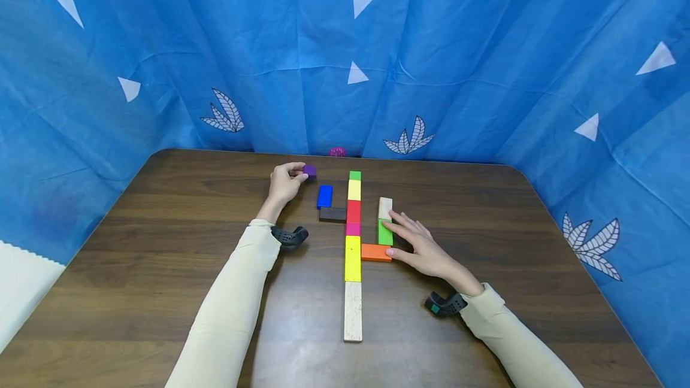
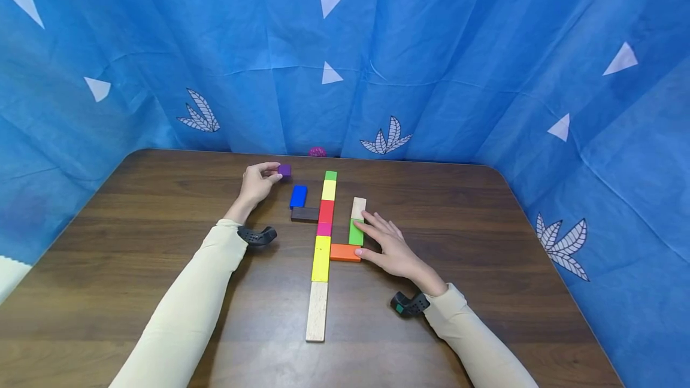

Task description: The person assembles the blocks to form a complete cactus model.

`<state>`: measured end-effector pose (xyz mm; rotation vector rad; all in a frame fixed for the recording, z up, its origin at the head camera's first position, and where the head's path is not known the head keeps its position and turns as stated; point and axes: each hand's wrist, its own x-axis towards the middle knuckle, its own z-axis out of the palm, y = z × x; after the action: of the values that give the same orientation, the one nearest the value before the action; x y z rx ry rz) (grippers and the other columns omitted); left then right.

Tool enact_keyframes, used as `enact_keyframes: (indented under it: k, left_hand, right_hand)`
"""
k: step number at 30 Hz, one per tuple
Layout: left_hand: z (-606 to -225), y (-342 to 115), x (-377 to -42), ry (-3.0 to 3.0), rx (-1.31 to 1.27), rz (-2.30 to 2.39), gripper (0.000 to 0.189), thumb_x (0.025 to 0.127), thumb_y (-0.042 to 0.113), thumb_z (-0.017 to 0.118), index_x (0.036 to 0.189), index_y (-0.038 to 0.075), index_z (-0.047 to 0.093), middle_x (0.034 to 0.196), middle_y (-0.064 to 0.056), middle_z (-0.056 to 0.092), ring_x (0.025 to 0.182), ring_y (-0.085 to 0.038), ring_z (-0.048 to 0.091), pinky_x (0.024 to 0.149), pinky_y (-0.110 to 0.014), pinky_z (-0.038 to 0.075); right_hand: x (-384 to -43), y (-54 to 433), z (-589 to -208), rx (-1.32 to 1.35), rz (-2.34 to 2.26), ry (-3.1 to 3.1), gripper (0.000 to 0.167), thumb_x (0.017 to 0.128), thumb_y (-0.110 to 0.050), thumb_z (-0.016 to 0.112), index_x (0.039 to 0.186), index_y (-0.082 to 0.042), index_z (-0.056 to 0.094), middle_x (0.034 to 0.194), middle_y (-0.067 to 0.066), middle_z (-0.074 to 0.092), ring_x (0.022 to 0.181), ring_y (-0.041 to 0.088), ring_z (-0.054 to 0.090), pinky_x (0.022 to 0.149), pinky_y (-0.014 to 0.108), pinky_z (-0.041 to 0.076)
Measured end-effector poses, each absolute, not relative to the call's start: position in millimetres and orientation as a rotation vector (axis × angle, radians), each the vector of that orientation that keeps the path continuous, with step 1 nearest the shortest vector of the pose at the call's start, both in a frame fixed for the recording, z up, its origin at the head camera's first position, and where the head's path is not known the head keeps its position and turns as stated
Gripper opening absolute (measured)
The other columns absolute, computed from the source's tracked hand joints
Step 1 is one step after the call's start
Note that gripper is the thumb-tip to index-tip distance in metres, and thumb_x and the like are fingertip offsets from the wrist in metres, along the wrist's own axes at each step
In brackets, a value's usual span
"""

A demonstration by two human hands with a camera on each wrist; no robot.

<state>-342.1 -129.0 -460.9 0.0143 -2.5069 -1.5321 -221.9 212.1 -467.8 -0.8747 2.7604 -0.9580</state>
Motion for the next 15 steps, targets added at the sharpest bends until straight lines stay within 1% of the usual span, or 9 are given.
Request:
enact_keyframes:
  k: [2, 7, 9, 11, 15]
  left_hand:
    - [-462.7, -123.4, -343.2, -2.523, -0.011, -1.519, 0.031, 0.093, 0.007, 0.064, 0.122, -0.002, 0.066, 0.108, -0.021, 0.069, 0.098, -0.029, 0.063, 0.086, -0.037, 0.051]
    - [-466.6, -113.4, -344.1, -2.557, -0.051, -1.462, 0.03, 0.091, 0.004, 0.065, 0.12, -0.002, 0.067, 0.103, -0.02, 0.07, 0.092, -0.028, 0.064, 0.08, -0.033, 0.05]
    - [-467.0, -111.1, -343.6, -2.57, -0.062, -1.451, 0.03, 0.091, 0.004, 0.066, 0.12, -0.001, 0.068, 0.102, -0.02, 0.07, 0.091, -0.028, 0.064, 0.08, -0.033, 0.049]
    - [-467.1, -109.5, -343.2, -2.585, -0.079, -1.438, 0.03, 0.091, 0.004, 0.066, 0.12, -0.002, 0.067, 0.102, -0.02, 0.07, 0.092, -0.028, 0.063, 0.083, -0.035, 0.049]
    - [-467.1, -107.6, -342.9, -2.623, -0.104, -1.415, 0.03, 0.092, 0.004, 0.064, 0.121, -0.002, 0.066, 0.109, -0.02, 0.07, 0.095, -0.03, 0.063, 0.089, -0.042, 0.048]
  right_hand:
    - [-221.2, 211.6, -467.7, -0.875, -0.958, 2.761, 0.064, 0.092, -0.033, 0.067, 0.15, -0.016, 0.042, 0.162, 0.01, 0.024, 0.15, 0.039, 0.015, 0.117, 0.066, 0.007]
    - [-220.3, 210.7, -468.1, -0.88, -0.956, 2.764, 0.064, 0.092, -0.033, 0.067, 0.15, -0.017, 0.042, 0.162, 0.01, 0.024, 0.15, 0.04, 0.015, 0.117, 0.066, 0.007]
    - [-220.0, 210.5, -468.1, -0.877, -0.957, 2.764, 0.064, 0.092, -0.032, 0.067, 0.15, -0.016, 0.042, 0.162, 0.01, 0.024, 0.15, 0.039, 0.015, 0.117, 0.066, 0.007]
    - [-219.8, 210.5, -468.0, -0.871, -0.953, 2.765, 0.065, 0.092, -0.032, 0.067, 0.15, -0.016, 0.042, 0.162, 0.01, 0.023, 0.15, 0.039, 0.014, 0.117, 0.066, 0.007]
    - [-219.7, 210.8, -468.3, -0.861, -0.944, 2.768, 0.065, 0.092, -0.032, 0.067, 0.15, -0.016, 0.042, 0.163, 0.009, 0.023, 0.15, 0.039, 0.014, 0.116, 0.066, 0.007]
